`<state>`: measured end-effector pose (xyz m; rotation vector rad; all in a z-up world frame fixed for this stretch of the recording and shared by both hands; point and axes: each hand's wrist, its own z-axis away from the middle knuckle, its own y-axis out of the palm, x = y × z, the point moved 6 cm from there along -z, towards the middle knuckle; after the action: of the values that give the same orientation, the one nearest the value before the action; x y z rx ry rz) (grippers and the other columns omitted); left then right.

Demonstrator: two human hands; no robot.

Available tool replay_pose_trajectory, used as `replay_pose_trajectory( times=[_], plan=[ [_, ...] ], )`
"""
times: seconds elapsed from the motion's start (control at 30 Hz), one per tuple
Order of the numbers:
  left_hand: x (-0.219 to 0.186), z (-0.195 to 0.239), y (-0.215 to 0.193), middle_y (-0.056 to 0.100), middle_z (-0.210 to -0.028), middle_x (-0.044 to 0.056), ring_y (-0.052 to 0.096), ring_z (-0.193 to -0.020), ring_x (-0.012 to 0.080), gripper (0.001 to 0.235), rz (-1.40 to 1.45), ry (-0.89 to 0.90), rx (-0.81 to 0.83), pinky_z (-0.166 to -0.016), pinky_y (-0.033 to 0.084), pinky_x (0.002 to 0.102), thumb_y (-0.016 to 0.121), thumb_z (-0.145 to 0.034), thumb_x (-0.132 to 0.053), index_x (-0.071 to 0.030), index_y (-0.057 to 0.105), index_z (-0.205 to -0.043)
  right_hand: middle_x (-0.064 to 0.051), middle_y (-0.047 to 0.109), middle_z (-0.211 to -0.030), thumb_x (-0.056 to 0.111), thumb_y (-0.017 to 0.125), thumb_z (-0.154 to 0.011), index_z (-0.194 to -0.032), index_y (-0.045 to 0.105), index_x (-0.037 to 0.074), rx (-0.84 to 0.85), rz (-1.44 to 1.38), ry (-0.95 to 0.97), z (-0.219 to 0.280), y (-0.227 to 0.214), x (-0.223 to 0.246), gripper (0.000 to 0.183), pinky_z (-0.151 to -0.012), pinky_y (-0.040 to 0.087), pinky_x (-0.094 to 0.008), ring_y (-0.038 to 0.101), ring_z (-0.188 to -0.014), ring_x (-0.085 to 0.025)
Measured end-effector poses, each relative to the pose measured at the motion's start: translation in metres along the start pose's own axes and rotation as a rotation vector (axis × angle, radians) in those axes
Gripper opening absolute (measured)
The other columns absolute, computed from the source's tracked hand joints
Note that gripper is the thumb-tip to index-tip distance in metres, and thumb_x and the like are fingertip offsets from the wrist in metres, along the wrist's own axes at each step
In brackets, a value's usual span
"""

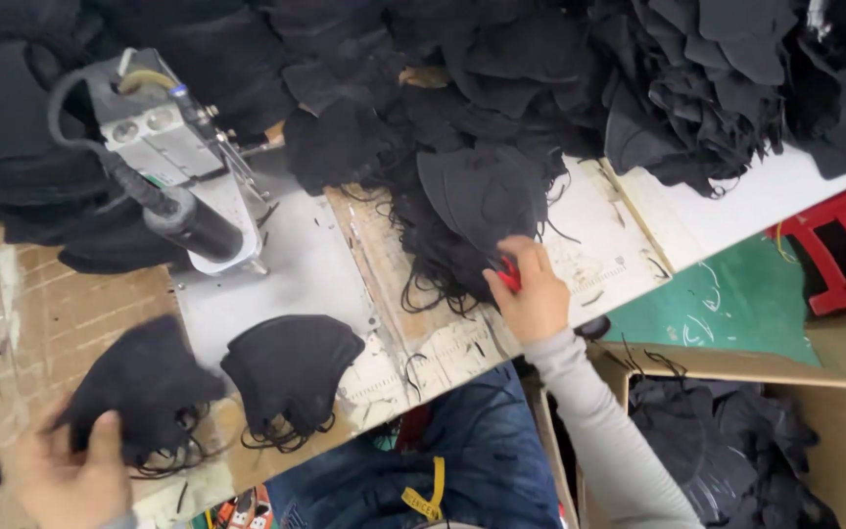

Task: Trimming threads and excess fabric from black face mask components using snips at a workstation.

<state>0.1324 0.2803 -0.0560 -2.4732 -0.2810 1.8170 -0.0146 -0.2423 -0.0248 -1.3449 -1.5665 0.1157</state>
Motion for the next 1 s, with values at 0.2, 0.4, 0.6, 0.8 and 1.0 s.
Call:
replay_pose_trajectory(
  times=[0.2, 0.4, 0.6, 0.8, 1.0],
  plan=[
    [-0.018, 0.008, -0.014, 0.060, -0.122, 0.027, 0.061, -0.119, 0.0393, 0.075, -1.327, 0.179, -0.165, -0.104, 0.052, 0.047, 0.092, -0.076, -0.007, 0.007, 0.054, -0.139, -0.007, 0.073, -0.121, 0.008, 0.076, -0.078, -0.108, 0.071, 0.011, 0.116, 0.232, -0.071, -0.007, 0.032, -0.051, 0.030, -0.067, 0.056, -0.041, 0.072, -0.081, -0.032],
    [-0.033, 0.010, 0.039, 0.053, -0.128, 0.022, 0.053, -0.122, 0.0356, 0.045, -0.852, 0.415, -0.104, -0.113, 0.048, 0.043, 0.076, -0.096, -0.004, 0.005, 0.054, -0.134, -0.009, 0.066, -0.076, 0.008, 0.072, -0.104, -0.111, 0.071, 0.007, -0.253, 0.017, 0.210, -0.020, -0.016, -0.134, 0.007, -0.061, 0.050, -0.034, 0.064, -0.062, -0.019],
    [-0.084, 0.006, 0.151, 0.056, -0.132, 0.017, 0.061, -0.119, 0.0233, 0.038, -0.378, 0.221, 0.038, -0.105, 0.050, 0.032, 0.072, -0.099, -0.001, 0.001, 0.062, -0.136, 0.006, 0.048, -0.062, 0.003, 0.068, -0.096, -0.100, 0.069, 0.005, -0.330, -1.073, 0.671, -0.036, -0.040, -0.173, 0.004, -0.044, 0.025, -0.025, 0.034, -0.045, -0.005],
    [-0.095, 0.012, 0.242, 0.064, -0.127, 0.010, 0.062, -0.112, 0.0147, 0.023, 0.076, -0.022, 0.386, -0.096, 0.051, 0.026, 0.063, -0.100, 0.000, 0.000, 0.065, -0.124, 0.004, 0.046, -0.062, 0.001, 0.065, -0.098, -0.097, 0.067, 0.004, -0.175, -1.199, 0.738, -0.033, -0.042, -0.153, 0.004, -0.046, 0.026, -0.026, 0.033, -0.046, -0.007],
    [-0.126, 0.014, 0.354, 0.073, -0.119, 0.008, 0.071, -0.103, 0.0137, 0.044, 0.194, -0.285, 0.707, -0.086, 0.058, 0.027, 0.070, -0.092, -0.018, -0.008, 0.060, -0.134, 0.005, 0.046, -0.062, 0.002, 0.065, -0.097, -0.101, 0.068, 0.003, -0.053, -1.188, 0.739, -0.022, -0.033, -0.141, 0.005, -0.047, 0.027, -0.026, 0.033, -0.047, -0.006]
  ],
)
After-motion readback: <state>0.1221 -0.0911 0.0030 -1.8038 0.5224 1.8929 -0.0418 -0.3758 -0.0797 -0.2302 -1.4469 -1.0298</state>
